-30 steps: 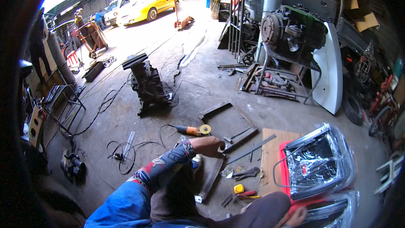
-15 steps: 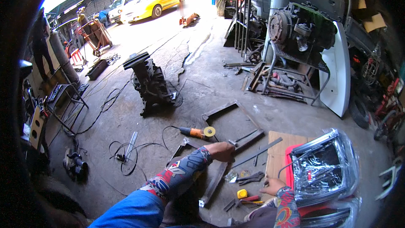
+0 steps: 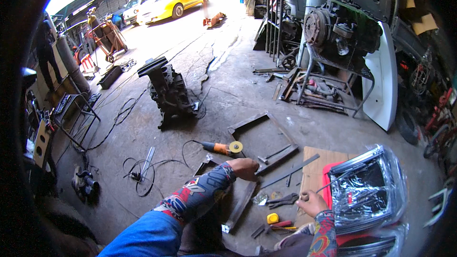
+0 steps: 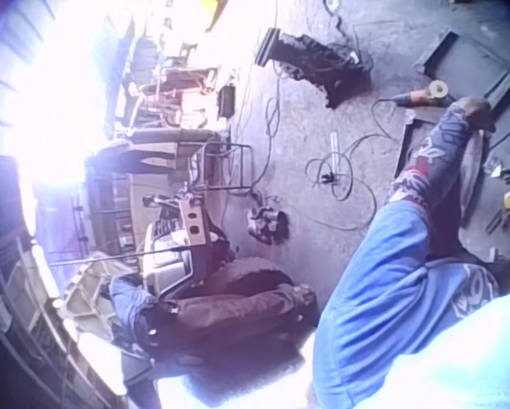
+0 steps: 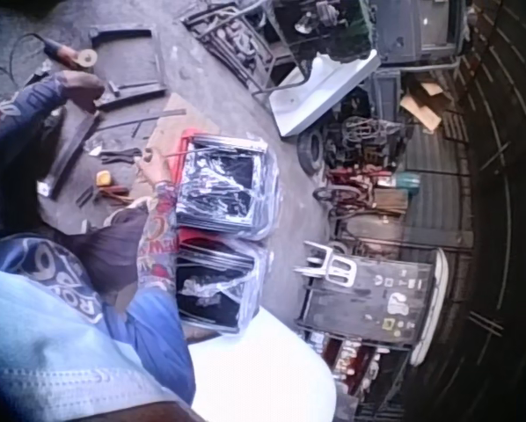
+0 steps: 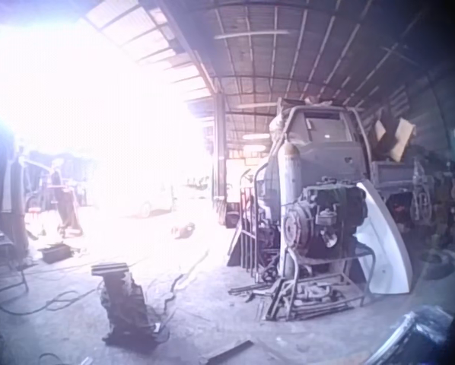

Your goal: The person sits on the workshop floor and handles small metal fasteners from a plastic bag, placing them into a black plastic car part. The person then picks up a metal frame and positions it against the plastic part, appearing to align or fit the components together.

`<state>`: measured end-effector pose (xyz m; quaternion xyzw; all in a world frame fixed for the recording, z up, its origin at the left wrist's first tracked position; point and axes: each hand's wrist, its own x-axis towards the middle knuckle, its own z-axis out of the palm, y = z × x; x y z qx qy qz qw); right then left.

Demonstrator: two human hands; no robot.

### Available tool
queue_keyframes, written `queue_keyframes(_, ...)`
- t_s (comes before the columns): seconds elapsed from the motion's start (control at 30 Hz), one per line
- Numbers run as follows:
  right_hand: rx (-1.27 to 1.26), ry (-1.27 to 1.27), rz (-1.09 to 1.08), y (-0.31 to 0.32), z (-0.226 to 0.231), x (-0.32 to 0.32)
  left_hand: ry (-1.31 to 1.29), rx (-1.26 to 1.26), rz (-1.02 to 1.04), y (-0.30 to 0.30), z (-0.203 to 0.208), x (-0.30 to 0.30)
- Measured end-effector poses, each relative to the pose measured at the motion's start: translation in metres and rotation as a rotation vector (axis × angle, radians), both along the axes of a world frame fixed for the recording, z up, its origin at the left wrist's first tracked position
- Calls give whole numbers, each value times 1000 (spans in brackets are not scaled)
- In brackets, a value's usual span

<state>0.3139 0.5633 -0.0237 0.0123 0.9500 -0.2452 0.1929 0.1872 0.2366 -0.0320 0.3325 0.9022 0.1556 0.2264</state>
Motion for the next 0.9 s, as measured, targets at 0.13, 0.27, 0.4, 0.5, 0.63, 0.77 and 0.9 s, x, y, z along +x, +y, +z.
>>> queue_keyframes(0.13,-37,34,-24,-9,10,7,-14,5,11,-6,3,4)
queue_keyframes(0.27,-69,49,-41,-8,15,9,-16,-23,40,-8,4,6)
queue_keyframes(0.4,-54,77,-25,-5,12,9,-17,-40,43,-9,5,5)
queue_keyframes(0.5,-47,91,-17,-4,8,9,-17,-27,47,-9,6,6)
queue_keyframes(0.63,-53,91,-37,-3,6,9,-38,-14,81,-7,9,7)
queue_keyframes(0.77,-58,109,-18,-3,7,9,-31,-14,71,-6,9,6)
queue_keyframes(0.9,-62,119,-9,-5,9,8,-30,-34,70,-6,10,5)
